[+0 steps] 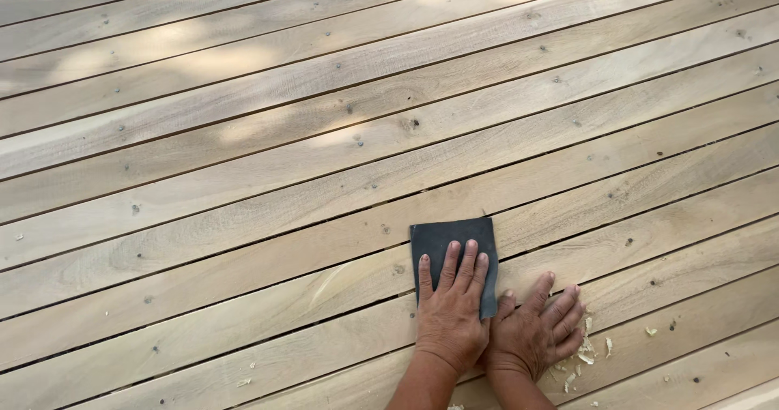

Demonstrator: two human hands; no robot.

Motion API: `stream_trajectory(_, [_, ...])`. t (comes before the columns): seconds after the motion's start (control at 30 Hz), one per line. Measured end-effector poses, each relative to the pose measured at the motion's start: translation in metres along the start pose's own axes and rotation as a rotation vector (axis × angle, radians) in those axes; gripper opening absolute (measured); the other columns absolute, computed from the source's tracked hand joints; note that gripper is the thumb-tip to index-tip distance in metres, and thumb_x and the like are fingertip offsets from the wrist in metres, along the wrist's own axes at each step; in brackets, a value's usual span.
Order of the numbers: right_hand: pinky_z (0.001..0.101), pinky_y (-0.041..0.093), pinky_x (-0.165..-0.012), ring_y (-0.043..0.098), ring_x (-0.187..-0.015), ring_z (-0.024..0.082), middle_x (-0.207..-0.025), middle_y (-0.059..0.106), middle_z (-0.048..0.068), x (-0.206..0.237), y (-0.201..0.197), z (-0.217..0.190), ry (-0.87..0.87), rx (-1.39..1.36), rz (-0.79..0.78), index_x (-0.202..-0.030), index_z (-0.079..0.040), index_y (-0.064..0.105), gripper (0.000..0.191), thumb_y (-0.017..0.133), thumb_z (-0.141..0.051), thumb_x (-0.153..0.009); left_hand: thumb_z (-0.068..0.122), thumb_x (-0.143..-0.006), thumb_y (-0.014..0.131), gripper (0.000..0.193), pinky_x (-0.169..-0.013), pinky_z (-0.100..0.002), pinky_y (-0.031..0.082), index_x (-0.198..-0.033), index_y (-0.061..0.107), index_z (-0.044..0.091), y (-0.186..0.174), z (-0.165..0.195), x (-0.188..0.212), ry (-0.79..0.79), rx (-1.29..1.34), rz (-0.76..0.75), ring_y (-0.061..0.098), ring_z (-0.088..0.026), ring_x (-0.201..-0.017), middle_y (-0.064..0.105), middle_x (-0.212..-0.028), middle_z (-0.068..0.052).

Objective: The person sands a slatted wooden surface by hand, rubbing a sheet of sandpaper back and forth across the planks while steadying the wood with the other hand. They work across different sections of the large wooden panel, moving progressively to new areas as sawdust accumulates.

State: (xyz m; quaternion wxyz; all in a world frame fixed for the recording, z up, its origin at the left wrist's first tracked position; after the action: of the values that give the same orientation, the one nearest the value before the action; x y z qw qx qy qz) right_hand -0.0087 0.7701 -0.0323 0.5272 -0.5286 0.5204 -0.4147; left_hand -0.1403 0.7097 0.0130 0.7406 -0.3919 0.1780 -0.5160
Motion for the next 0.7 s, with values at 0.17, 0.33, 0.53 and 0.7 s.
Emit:
stream_trajectory(0.17, [0.0634,0.01,-0.12,0.016,-0.156,0.047,-0.166,0.023,0.033,0.006,-0.002,-0.007,-0.082,0.014,0.051,-0.162,-0.005,0.035,0.076,0.046,-0.043,-0.097,0.026,-0.084,0.053,0.084,-0.121,-0.057,-0.005,-0.162,0.023,0.023,-0.068,-0.131,0.104,-0.378,-0.413,0.259,0.004,-0.021,-0.154,0.013,-0.172,0.001])
stream_trajectory(0.33, [0.0647,0.011,-0.119,0.017,-0.156,0.049,-0.166,0.024,0.034,0.012,0.0,-0.006,-0.083,-0.02,0.076,-0.162,-0.005,0.036,0.075,0.047,-0.043,-0.097,0.021,-0.083,0.052,0.085,-0.122,-0.057,-0.001,-0.159,0.02,0.004,-0.113,-0.205,0.152,-0.738,-0.321,0.591,0.003,-0.028,-0.157,0.01,-0.17,-0.014])
stream_trajectory(0.53, [0.0667,0.013,-0.119,0.018,-0.156,0.049,-0.166,0.026,0.034,0.014,0.006,-0.004,-0.072,-0.06,0.076,-0.161,-0.005,0.038,0.074,0.049,-0.042,-0.097,0.022,-0.085,0.054,0.085,-0.122,-0.056,-0.009,-0.158,0.016,0.0,-0.007,-0.045,0.062,-0.362,0.012,0.078,-0.003,-0.03,-0.156,0.005,-0.17,-0.015])
stream_trajectory(0.7, [0.0678,0.013,-0.116,0.018,-0.153,0.052,-0.165,0.026,0.038,0.02,0.004,-0.007,-0.106,-0.042,0.081,-0.162,-0.003,0.037,0.075,0.05,-0.042,-0.099,0.011,-0.078,0.05,0.09,-0.123,-0.053,-0.009,-0.163,0.019,0.008,-0.001,-0.07,0.15,-0.202,-0.021,-0.068,0.001,-0.021,-0.158,0.008,-0.173,-0.007])
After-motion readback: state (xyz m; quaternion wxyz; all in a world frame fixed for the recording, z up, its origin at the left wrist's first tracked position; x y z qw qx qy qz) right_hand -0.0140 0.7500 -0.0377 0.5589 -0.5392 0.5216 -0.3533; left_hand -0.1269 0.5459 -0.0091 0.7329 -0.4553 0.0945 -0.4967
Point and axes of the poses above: each hand's wrist, its own x-axis away from the middle knuckle, its own y-axis out of the palm, z = x × y, the point moved 7 cm from there along -x, towards the middle knuckle
